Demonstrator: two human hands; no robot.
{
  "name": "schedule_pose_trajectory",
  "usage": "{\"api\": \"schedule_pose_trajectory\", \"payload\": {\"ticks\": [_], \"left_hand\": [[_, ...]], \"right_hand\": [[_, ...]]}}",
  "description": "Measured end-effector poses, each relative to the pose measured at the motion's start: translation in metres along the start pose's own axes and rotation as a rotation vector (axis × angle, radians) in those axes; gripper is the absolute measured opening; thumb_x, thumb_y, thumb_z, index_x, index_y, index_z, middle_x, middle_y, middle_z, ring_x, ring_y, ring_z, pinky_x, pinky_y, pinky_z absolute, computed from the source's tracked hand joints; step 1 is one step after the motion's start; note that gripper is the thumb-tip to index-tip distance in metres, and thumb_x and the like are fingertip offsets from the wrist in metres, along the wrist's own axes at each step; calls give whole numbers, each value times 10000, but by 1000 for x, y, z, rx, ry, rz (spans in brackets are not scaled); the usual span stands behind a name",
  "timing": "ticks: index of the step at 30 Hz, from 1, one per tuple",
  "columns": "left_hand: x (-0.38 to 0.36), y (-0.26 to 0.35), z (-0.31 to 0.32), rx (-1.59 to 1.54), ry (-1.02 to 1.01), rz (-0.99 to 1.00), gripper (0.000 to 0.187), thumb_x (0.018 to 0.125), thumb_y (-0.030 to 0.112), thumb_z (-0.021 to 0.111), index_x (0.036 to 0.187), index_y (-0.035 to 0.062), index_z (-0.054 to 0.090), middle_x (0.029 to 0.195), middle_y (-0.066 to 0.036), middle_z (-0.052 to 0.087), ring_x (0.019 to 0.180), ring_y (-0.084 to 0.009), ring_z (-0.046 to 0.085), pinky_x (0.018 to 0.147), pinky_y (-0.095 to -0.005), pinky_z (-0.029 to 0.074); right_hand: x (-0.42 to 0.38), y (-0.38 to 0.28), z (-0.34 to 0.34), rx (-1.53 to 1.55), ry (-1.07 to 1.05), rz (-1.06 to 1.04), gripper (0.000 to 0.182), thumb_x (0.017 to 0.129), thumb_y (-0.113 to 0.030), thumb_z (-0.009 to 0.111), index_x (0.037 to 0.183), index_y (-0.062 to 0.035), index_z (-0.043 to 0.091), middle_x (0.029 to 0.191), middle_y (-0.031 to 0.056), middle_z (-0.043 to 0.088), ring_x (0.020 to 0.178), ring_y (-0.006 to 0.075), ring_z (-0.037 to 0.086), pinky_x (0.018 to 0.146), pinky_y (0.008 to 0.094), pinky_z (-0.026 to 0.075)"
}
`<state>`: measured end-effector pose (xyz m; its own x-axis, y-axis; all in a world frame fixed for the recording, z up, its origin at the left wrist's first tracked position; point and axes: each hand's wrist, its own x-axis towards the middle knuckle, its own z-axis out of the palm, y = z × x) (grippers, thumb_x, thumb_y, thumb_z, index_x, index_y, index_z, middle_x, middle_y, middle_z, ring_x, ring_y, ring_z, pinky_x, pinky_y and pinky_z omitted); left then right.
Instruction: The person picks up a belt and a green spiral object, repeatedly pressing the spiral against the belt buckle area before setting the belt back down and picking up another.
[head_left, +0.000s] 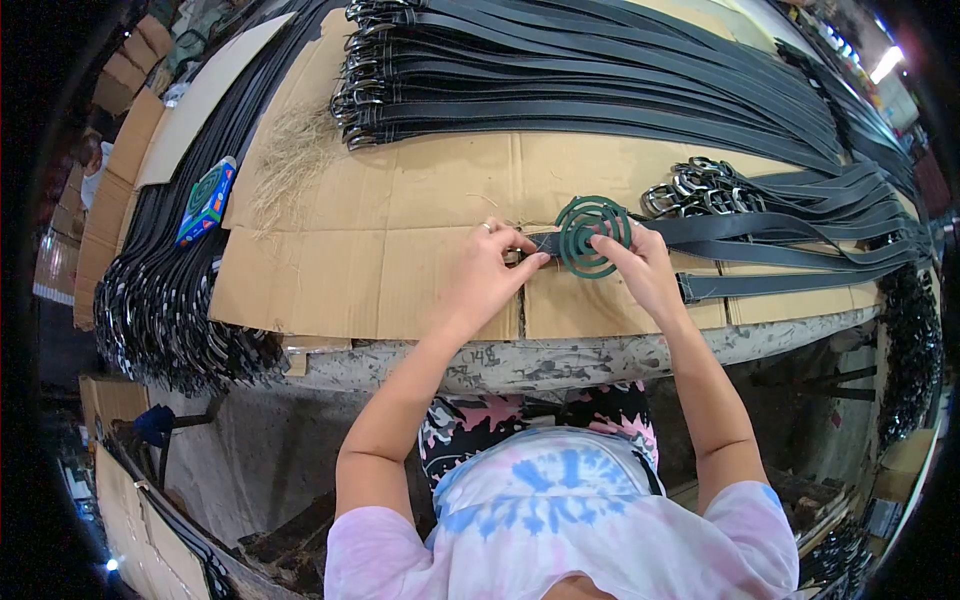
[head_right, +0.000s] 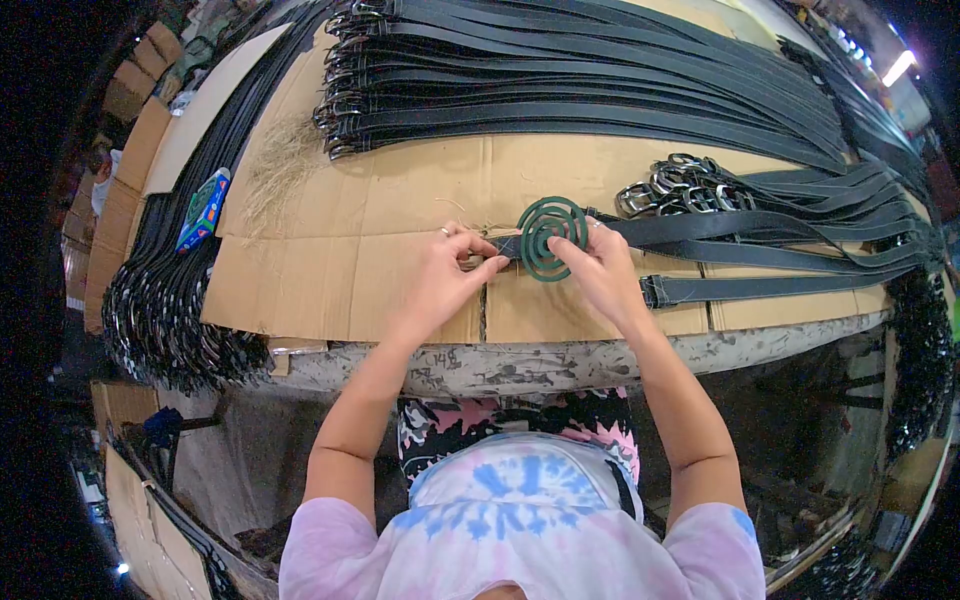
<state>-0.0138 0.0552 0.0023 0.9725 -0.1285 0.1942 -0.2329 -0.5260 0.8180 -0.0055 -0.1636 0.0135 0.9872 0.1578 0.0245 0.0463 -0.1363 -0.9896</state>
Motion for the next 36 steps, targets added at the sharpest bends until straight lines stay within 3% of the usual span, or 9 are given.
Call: {"api": "schedule_pose_trajectory", "payload": {"ticks": [3,8,18,23,24,26,32,34,36], "left_hand": [[5,-12,10,44,-68,-44,203,843,171,715,890,-20,665,819,-57,589,746,-120,572,664,-286,461],[6,-17,16,-243,6,-125,174,904,172,651,896,-2,655,757,-12,605,689,-76,530,625,-244,429],[7,-20,15,-346,-7,-131,153,915,159,637,893,9,655,750,18,612,688,-52,517,622,-222,416],[6,-22,12,-542,-50,-181,157,932,176,628,921,20,639,826,-5,645,788,-67,579,745,-220,460],[6,-22,11,-543,-49,-182,157,932,176,628,921,20,639,826,-5,645,788,-67,579,745,-220,460],[4,-23,10,-672,0,-165,147,941,162,618,913,18,633,774,15,627,716,-39,549,678,-210,453],[-4,-28,3,-726,-10,-197,112,934,137,628,916,27,618,801,34,613,737,-24,542,694,-193,451],[-4,-30,3,-713,-17,-187,111,934,134,629,915,25,617,807,31,616,742,-25,546,698,-193,452],[-5,-30,2,-700,-25,-176,111,933,132,629,914,24,615,813,28,620,747,-27,550,703,-194,454]], "right_hand": [[4,3,0,-52,-7,-56,188,865,-107,615,925,61,672,883,59,647,775,109,573,704,281,464],[9,10,-1,-120,-26,-17,231,838,-152,636,901,68,670,818,81,613,716,131,554,657,318,449],[9,-7,2,-223,-25,-48,228,816,-151,637,862,70,668,793,115,584,681,180,548,631,342,440],[10,-2,0,-254,-66,-65,209,821,-137,645,874,62,676,834,110,591,752,175,564,679,333,454],[9,-3,0,-254,-67,-65,209,821,-137,645,874,62,676,834,110,591,752,175,564,679,333,454],[6,-7,1,-168,-66,8,198,848,-112,639,919,71,662,927,72,612,900,149,561,795,290,443],[-3,-9,9,-138,-162,-39,210,851,-129,662,963,47,684,1045,66,578,1021,167,528,877,296,427],[-5,-1,12,-69,-149,-47,214,853,-133,657,981,37,684,1049,101,571,968,171,538,823,313,453],[-5,-3,11,-250,-170,-74,233,830,-153,675,975,29,690,1033,118,574,963,209,545,833,327,450]]}}
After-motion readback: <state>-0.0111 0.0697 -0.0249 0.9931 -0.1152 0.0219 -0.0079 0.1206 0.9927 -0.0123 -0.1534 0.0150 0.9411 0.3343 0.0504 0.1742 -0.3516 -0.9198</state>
